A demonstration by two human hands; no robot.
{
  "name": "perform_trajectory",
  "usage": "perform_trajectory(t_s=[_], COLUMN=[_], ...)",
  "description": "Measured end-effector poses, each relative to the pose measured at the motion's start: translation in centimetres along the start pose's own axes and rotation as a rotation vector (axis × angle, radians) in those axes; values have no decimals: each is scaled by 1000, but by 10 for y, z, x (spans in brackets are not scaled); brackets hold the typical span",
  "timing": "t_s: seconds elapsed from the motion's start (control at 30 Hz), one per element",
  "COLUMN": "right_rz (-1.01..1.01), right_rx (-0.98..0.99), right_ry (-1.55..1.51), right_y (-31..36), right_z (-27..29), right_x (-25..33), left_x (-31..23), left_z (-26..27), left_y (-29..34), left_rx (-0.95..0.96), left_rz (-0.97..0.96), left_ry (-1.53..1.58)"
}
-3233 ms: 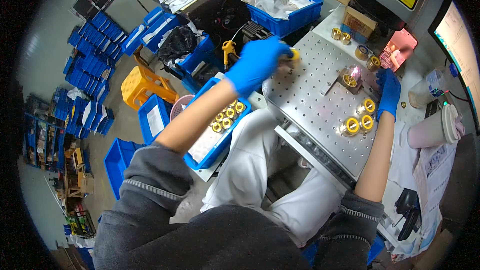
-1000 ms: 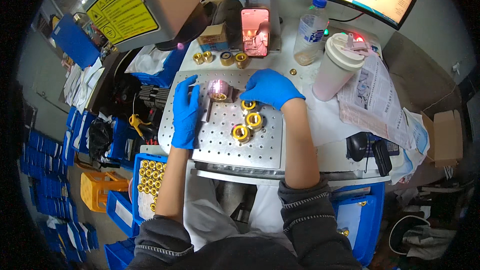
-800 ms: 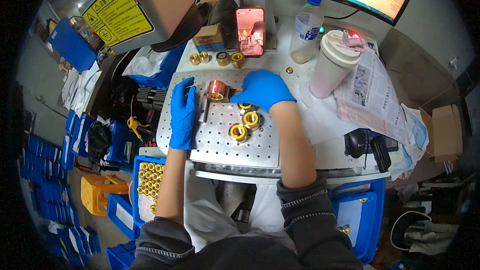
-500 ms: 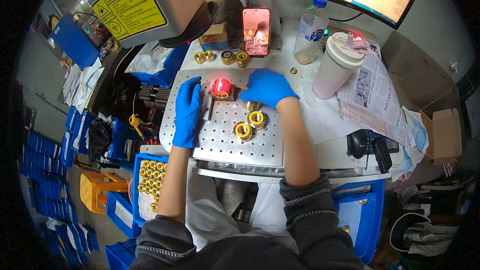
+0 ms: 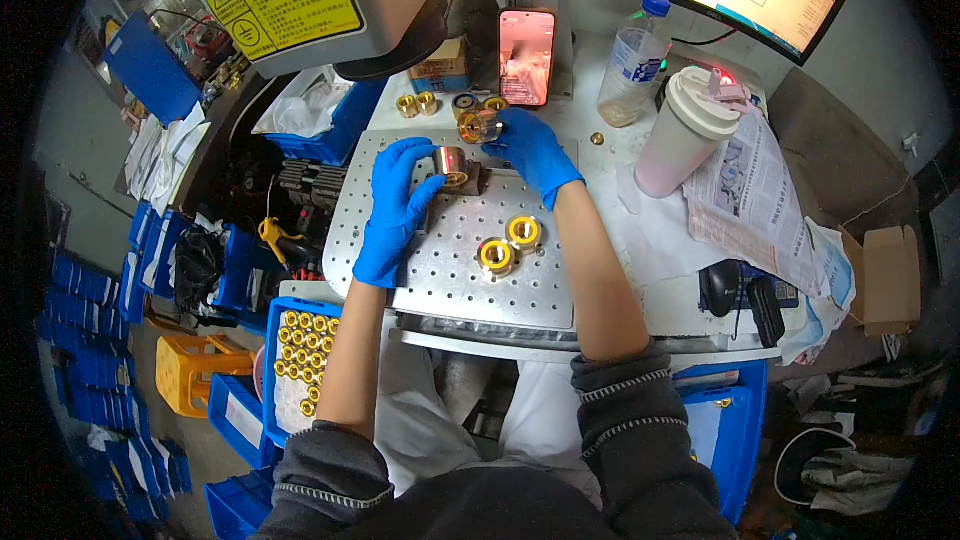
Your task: The person marks small cylindrical metal components using a laser marking machine.
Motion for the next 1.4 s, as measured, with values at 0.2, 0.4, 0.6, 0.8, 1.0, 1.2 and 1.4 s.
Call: perform_trajectory(t_s=[0.2, 0.4, 0.6, 0.8, 1.0, 1.2, 1.4], right_rz=[381, -67, -51, 77, 101, 29, 97], right_rx=[-37, -22, -18, 55, 89, 158, 199], right_ry=[597, 4, 178, 238, 288, 356, 466], right_y=[4, -6, 6, 18, 15, 10, 5], right_z=[-16, -9, -27, -34, -36, -33, -34], right_x=[-6, -16, -5, 4, -2, -6, -7], left_x=[5, 26, 23, 22, 32, 30, 31], left_z=[21, 24, 23, 21, 17, 16, 17], left_y=[12, 26, 26, 27, 29, 26, 26], left_rx=[-239, -340, -303, -265, -240, -303, -284], left_rz=[120, 232, 239, 304, 367, 324, 347], left_ry=[-199, -317, -276, -175, -177, -248, -203])
Point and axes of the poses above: each hand's wrist, its own y-axis away from the middle knuckle, its own z-axis out of the back of the hand, x = y × z, the point moved 4 cm from there along -y, towards the middle knuckle
